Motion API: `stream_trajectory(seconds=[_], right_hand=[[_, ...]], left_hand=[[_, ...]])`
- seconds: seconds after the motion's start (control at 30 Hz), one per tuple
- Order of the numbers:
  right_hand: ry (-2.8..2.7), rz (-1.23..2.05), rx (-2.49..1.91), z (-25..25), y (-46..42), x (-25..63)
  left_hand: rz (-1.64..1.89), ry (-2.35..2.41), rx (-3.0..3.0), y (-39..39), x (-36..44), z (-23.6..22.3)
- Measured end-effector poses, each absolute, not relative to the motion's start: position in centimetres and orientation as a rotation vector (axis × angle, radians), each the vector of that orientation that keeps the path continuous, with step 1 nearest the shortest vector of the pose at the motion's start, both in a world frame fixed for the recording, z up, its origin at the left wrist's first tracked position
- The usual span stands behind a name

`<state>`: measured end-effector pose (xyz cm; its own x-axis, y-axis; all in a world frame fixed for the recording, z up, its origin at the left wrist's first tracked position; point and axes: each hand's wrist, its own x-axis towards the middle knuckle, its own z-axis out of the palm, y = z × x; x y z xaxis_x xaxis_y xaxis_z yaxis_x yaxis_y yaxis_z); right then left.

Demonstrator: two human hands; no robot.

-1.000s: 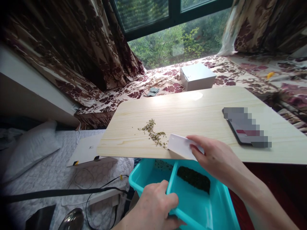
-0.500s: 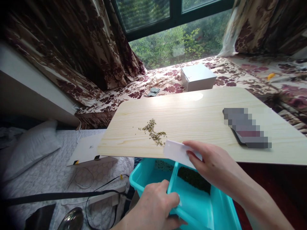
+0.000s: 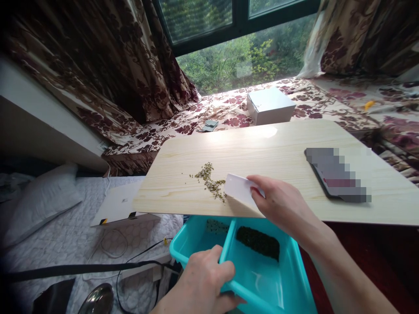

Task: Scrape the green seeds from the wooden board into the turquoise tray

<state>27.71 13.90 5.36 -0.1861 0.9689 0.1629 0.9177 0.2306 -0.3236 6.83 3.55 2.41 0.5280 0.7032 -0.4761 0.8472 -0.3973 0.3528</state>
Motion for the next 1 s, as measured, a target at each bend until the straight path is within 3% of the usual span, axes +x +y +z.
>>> stream_trajectory(seconds=[0.47,1.0], right_hand=[[-2.172,0.409,-1.665,5.4,13.3,28.1],[-2.198,0.378,-1.590,5.4,12.8,26.2]], left_hand=[[-0.367,1.303,2.165,3.2,4.8,2.3],[-0.421,1.207,2.181,4.5,6.4,3.9]])
